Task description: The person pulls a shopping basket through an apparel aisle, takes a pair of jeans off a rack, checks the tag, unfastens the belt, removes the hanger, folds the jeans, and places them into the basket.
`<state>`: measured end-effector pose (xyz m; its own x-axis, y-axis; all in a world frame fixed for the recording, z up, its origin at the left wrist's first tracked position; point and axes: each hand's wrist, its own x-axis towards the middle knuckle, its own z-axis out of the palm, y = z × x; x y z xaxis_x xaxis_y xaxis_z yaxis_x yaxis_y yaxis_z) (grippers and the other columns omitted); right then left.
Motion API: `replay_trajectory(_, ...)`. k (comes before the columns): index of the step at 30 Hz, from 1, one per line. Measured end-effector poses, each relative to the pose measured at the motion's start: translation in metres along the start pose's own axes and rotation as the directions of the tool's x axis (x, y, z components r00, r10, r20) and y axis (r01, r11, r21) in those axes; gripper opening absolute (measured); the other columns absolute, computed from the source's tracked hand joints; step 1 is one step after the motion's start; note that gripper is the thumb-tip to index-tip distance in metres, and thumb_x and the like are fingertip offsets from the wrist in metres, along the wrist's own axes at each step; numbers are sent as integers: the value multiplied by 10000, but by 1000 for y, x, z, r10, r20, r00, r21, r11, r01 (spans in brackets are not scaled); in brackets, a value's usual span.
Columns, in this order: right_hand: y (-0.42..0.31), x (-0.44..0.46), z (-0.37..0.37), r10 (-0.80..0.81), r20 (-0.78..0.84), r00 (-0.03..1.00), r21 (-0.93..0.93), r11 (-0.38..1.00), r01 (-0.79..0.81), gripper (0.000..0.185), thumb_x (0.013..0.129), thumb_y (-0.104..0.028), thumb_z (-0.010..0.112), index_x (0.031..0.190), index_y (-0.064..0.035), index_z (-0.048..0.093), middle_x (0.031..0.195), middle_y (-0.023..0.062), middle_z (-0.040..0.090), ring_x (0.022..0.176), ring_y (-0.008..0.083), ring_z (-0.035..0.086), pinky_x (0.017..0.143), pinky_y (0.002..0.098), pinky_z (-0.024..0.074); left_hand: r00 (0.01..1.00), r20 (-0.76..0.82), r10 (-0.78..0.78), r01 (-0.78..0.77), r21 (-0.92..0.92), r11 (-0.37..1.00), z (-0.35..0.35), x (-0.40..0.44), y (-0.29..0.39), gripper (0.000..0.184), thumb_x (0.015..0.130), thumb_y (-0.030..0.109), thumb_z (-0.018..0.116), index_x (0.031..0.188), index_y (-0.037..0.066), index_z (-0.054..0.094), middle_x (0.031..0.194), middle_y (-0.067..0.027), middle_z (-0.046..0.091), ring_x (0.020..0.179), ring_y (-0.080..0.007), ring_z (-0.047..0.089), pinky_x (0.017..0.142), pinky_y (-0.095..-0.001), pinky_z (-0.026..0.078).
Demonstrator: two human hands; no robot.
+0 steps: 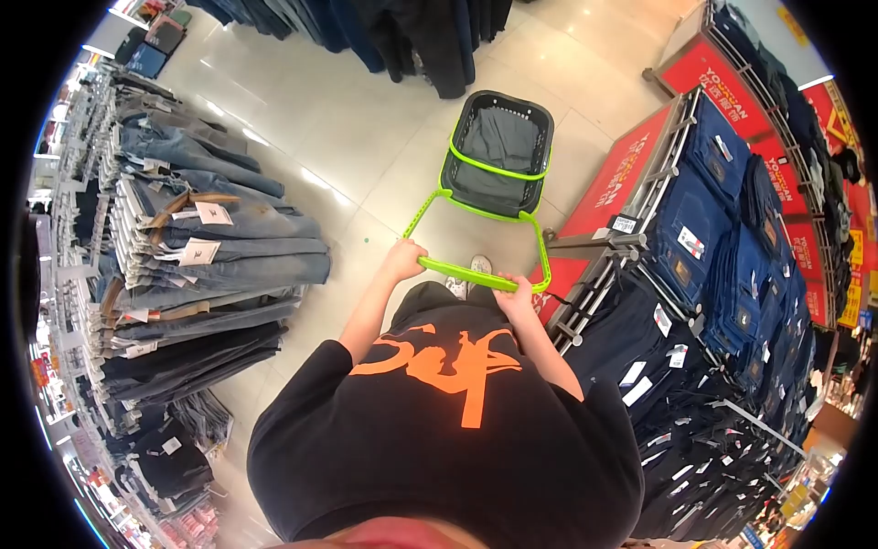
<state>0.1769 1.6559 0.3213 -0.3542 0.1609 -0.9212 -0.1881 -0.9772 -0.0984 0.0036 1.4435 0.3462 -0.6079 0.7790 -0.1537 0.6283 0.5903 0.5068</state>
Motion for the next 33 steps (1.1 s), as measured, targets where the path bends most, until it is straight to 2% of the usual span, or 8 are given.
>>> replay_trajectory(4,8,-35,-8,-53,-3,999,159,986,53,92,728,-95,433,757,-8,443,699,98,486,849,270,512,896,474,364,1000,-29,-3,3,16,1000,-2,-27,-3,41,564,126,537,566,97,566,609,-95,556,722,-285,539,727,-389,420)
replay_trajectory(8,-7,-8,-33,-97,-135,986,197,973,122,152,743,-141,436,609,-80,396,536,20,428,500,165,473,598,297,493,998,14,-53,53,1,999,-30,-55,-9,25,552,116,537,556,101,556,602,-95,550,725,-284,538,745,-386,406)
replay_trajectory(9,-1,-10,-37,-92,7,996,111,990,91,165,736,-131,433,590,-107,358,485,-4,371,441,145,412,504,282,434,998,18,-65,65,2,998,-35,-61,-11,23,549,116,538,556,102,555,603,-95,550,726,-283,537,751,-386,402)
replay_trajectory(11,6,-7,-35,87,-189,978,73,995,-74,176,727,-115,423,578,-122,328,448,-17,314,415,132,366,462,262,365,997,-68,-44,43,-12,999,-40,-72,-18,27,543,115,542,559,99,557,591,-104,548,689,-292,541,716,-386,415)
replay_trajectory(18,-2,1,-29,210,-289,934,84,977,-194,181,753,-86,375,591,-122,302,449,-26,289,376,124,316,433,261,345,977,-72,-199,195,-49,979,-73,-101,17,65,543,120,543,578,79,580,548,-139,536,571,-321,549,542,-387,450)
replay_trajectory(23,-44,-6,-17,165,-307,937,9,985,-171,193,765,-85,370,588,-125,304,446,-15,308,350,117,326,367,244,317,956,-48,-290,279,-162,946,-3,-116,31,101,585,195,592,600,96,606,561,-123,555,552,-314,555,562,-377,464)
replay_trajectory(31,-143,41,83,-30,-51,998,-183,983,20,194,739,-27,403,579,-107,327,446,-16,316,372,114,324,395,236,329,931,202,-305,362,-405,840,7,-38,77,337,654,405,618,780,93,620,713,-128,607,703,-280,595,627,-368,458)
replay_trajectory(33,-173,58,111,-102,40,994,-290,951,109,186,742,-25,408,582,-98,346,452,-13,318,396,116,341,411,226,335,976,69,-206,213,-487,847,11,-10,89,304,701,375,621,785,83,610,681,-115,606,651,-248,597,614,-341,455)
